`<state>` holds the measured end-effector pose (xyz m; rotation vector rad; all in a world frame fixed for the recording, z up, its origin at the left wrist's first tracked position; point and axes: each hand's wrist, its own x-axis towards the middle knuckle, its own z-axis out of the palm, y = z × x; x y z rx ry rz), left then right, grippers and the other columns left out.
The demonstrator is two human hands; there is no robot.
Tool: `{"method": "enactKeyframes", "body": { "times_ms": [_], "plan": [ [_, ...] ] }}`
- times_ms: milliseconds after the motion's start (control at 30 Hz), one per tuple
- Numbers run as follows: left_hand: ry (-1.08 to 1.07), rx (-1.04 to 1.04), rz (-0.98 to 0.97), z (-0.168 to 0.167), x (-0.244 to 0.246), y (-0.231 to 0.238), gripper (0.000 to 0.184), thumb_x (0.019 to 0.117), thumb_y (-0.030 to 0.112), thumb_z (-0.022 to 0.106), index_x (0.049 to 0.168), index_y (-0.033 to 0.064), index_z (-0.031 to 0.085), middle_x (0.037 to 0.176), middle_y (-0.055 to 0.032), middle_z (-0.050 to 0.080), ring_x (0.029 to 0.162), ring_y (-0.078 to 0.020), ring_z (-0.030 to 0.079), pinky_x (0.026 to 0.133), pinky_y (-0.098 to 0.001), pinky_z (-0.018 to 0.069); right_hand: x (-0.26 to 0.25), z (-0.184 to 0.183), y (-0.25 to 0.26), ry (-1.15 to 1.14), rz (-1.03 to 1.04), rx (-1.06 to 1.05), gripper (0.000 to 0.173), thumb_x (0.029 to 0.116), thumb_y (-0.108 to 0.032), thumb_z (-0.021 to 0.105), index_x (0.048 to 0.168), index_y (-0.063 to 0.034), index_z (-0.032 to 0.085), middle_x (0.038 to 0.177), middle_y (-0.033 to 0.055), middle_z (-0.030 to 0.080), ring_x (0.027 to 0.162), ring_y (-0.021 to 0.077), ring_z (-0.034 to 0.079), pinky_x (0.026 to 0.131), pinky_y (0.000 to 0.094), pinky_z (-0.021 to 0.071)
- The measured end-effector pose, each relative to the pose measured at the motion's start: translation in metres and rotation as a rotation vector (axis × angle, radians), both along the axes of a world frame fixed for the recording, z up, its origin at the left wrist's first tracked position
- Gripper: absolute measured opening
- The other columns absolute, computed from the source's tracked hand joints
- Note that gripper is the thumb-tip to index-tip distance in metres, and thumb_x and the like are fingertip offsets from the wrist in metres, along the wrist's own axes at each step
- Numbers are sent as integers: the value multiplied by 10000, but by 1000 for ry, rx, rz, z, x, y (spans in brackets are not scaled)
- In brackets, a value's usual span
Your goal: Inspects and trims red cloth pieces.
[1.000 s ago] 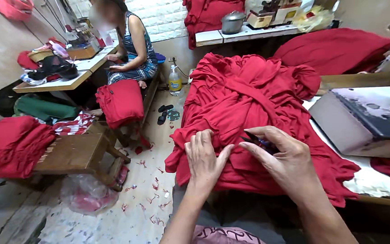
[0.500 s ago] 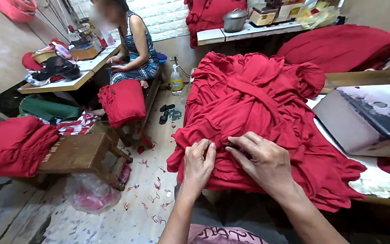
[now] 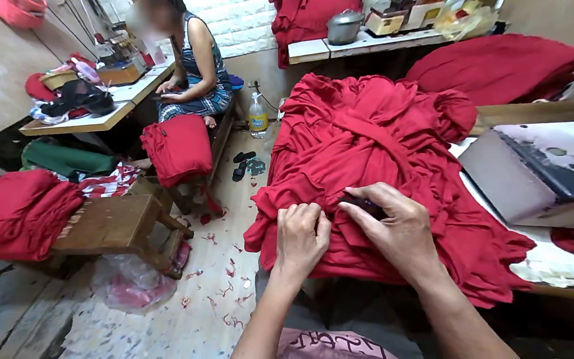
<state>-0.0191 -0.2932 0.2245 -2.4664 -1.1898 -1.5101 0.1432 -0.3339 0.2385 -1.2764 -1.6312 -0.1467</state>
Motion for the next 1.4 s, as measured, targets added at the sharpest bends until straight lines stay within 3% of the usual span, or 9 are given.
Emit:
{"method": "enactKeyframes", "body": {
  "times_ms": [100,200,300,500,700,933,1133,1400],
  "plan": [
    [74,21,45,-2,7,3,195,886,206,662,787,52,731,699,-49,675,663,-203,656,664,-386,506,3,0,-2,22,-16,13,248,943,-299,669,1055,-107,779,923,18,720,769,77,645,672,265,517],
    [130,-7,38,0,7,2,152,914,114,645,866,23,757,779,-85,718,732,-251,697,700,-422,536,1,-1,-4,-1,-33,13,261,948,-306,662,1061,-100,776,925,31,721,754,94,644,654,283,518],
    [60,-132,-53,6,-4,-2,194,952,78,594,901,-10,759,862,-118,747,820,-267,719,775,-438,540,0,-3,-4,-71,-37,45,272,950,-293,647,1061,-78,770,915,65,723,746,143,660,641,316,525],
    [-127,-350,-224,13,-24,-4,242,979,85,548,891,-29,743,833,-108,724,831,-186,680,814,-374,501,-3,-5,-3,-214,-11,107,225,946,-248,651,1022,-94,797,903,97,735,744,227,694,620,380,533],
    [-160,-307,-256,14,-21,-6,222,953,71,561,863,-26,739,802,-102,720,800,-178,680,795,-363,505,-15,-3,1,-329,-46,120,211,944,-226,648,1031,-106,797,915,115,744,739,268,703,613,400,537],
    [-147,-279,-297,12,-21,-7,208,931,50,576,856,-42,747,849,-126,745,854,-207,707,866,-384,514,-26,-4,3,-325,-108,115,200,963,-176,622,990,-79,795,872,120,729,699,286,691,577,412,524],
    [-160,-358,-343,13,-34,-9,235,951,65,542,859,-33,734,821,-103,721,814,-155,671,815,-346,498,-17,-3,-3,-213,-52,39,230,959,-253,624,995,-97,790,887,98,728,723,243,692,582,404,523],
    [-189,-369,-346,14,-32,-8,234,952,65,543,843,-34,724,776,-89,697,763,-120,647,767,-299,501,-20,2,-7,-321,-40,68,223,953,-237,622,1001,-93,786,860,106,718,671,266,680,544,408,506]
  ]
}}
